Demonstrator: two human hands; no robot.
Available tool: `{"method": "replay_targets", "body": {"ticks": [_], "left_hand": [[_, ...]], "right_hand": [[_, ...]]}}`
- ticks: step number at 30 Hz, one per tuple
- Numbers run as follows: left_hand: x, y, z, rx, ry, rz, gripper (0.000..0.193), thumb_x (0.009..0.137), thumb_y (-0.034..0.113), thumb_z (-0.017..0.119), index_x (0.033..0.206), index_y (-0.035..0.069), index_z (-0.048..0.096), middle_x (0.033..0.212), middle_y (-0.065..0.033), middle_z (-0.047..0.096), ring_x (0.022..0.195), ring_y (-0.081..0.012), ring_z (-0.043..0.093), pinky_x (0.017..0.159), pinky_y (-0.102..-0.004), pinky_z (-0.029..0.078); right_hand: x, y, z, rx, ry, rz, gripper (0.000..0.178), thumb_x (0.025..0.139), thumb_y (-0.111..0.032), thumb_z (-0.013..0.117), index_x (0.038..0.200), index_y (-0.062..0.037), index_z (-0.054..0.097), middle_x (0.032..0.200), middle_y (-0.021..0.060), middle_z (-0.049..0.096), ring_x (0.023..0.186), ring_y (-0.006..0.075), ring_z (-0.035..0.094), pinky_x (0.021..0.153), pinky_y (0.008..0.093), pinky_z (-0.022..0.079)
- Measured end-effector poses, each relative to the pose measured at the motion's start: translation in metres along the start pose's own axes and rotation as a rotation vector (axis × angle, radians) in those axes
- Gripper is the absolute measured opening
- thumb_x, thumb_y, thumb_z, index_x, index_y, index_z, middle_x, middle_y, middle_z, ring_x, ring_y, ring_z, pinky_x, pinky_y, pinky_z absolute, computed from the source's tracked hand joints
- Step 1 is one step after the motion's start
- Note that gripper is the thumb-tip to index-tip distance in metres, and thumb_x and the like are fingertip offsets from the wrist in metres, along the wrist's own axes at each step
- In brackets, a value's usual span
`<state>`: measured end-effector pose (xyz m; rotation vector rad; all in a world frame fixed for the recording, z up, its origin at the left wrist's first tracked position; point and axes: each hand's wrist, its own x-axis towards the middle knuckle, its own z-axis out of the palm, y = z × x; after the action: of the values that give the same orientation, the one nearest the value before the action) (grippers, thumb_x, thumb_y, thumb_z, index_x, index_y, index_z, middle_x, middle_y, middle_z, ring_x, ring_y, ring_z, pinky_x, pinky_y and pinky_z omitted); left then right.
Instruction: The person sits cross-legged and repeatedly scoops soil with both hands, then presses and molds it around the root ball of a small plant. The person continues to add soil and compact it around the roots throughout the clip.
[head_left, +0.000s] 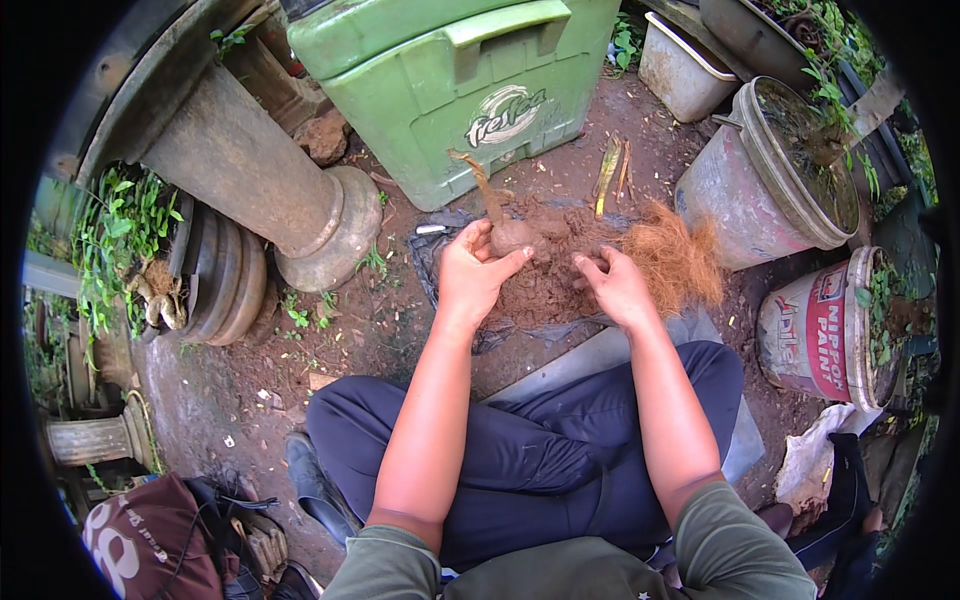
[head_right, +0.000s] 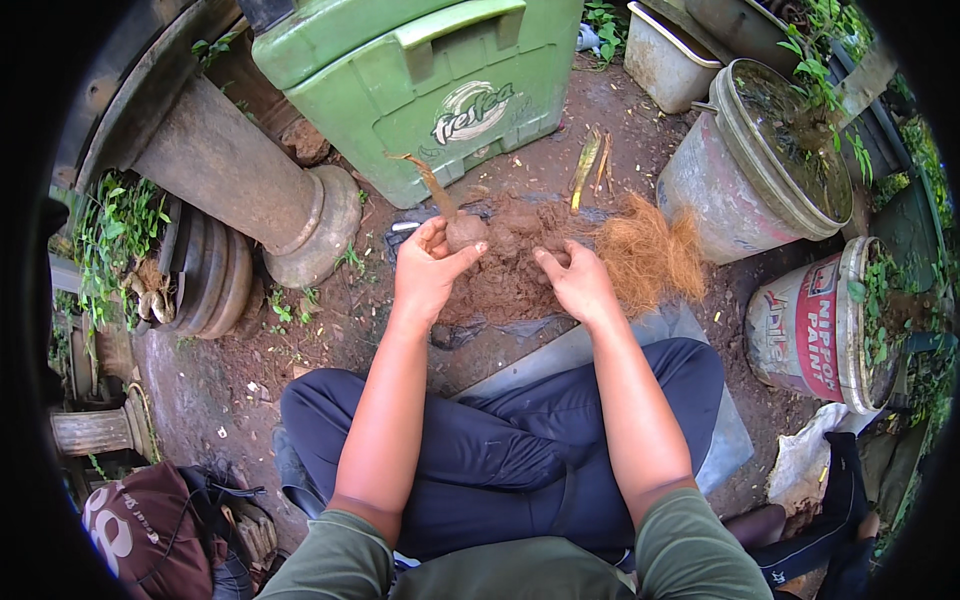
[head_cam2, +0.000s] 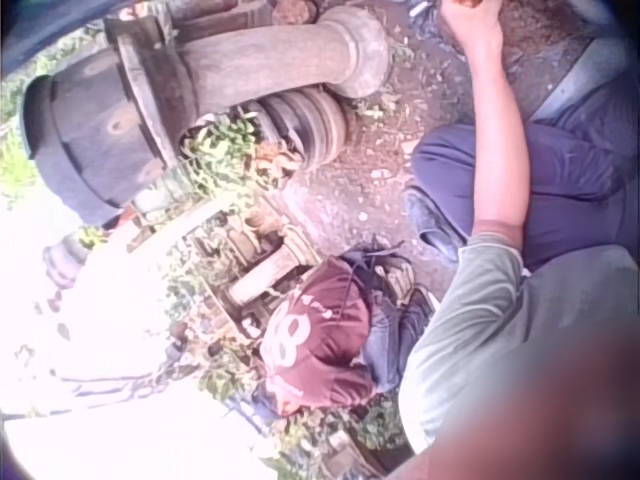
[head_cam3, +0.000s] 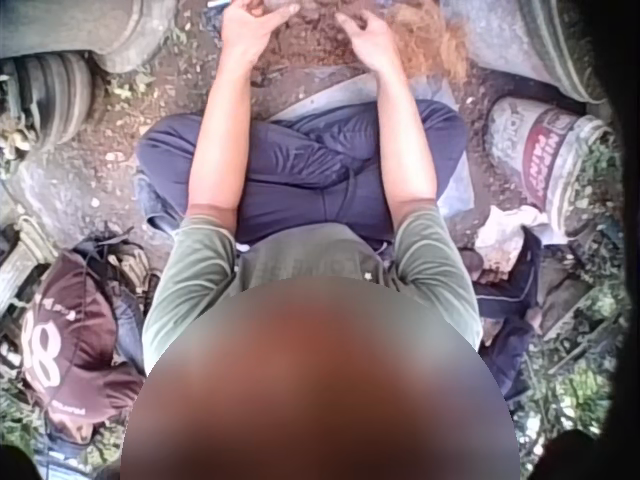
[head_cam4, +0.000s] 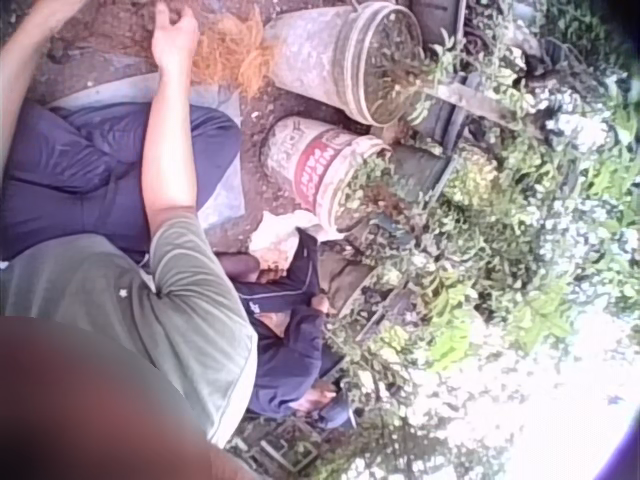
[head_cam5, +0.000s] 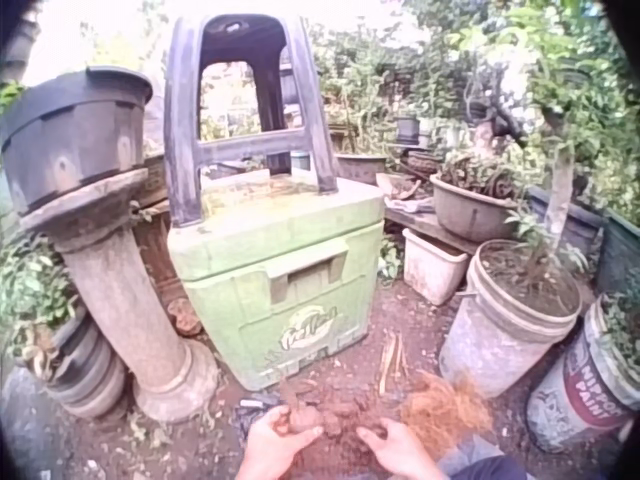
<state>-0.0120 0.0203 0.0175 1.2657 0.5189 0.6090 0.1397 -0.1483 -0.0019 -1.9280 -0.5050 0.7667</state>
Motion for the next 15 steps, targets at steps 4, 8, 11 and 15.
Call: {"method": "replay_targets", "body": {"ticks": [4,8,11,15], "left_hand": [[0.001,0.002,-0.003,0.008,0.132,0.011,0.052,0.083,-0.004,0.085,0.127,-0.012,0.059,0.117,-0.0133,0.072,0.105,-0.0170,0.071,0.093,-0.0289,0.056],[0.004,0.001,-0.005,-0.059,0.208,0.024,0.047,0.083,-0.005,0.084,0.123,-0.011,0.061,0.114,-0.0126,0.073,0.104,-0.0167,0.071,0.092,-0.0292,0.056],[0.005,-0.001,-0.006,-0.016,0.269,-0.015,0.046,0.083,-0.005,0.084,0.123,-0.011,0.062,0.113,-0.0122,0.073,0.101,-0.0163,0.071,0.092,-0.0296,0.056],[0.004,-0.003,-0.006,-0.020,0.305,-0.011,0.045,0.083,-0.005,0.083,0.123,-0.011,0.062,0.111,-0.0112,0.073,0.100,-0.0157,0.070,0.091,-0.0293,0.056]], "right_hand": [[0.002,0.012,-0.007,-0.336,0.085,-0.092,0.030,0.091,-0.019,0.077,0.112,0.0022,0.073,0.095,0.0155,0.078,0.087,0.0283,0.075,0.079,0.0398,0.056],[0.004,0.023,0.006,-0.456,0.178,-0.209,0.036,0.086,-0.012,0.078,0.119,0.0016,0.073,0.112,0.0210,0.075,0.102,0.0372,0.072,0.093,0.0423,0.055],[0.007,0.030,0.017,-0.557,0.217,-0.246,0.043,0.085,-0.009,0.077,0.126,0.0028,0.070,0.125,0.0243,0.070,0.118,0.0401,0.066,0.105,0.0440,0.051],[0.010,0.033,0.022,-0.633,0.177,-0.244,0.049,0.084,-0.007,0.077,0.130,0.0044,0.066,0.130,0.0252,0.068,0.125,0.0407,0.061,0.110,0.0460,0.047]]}}
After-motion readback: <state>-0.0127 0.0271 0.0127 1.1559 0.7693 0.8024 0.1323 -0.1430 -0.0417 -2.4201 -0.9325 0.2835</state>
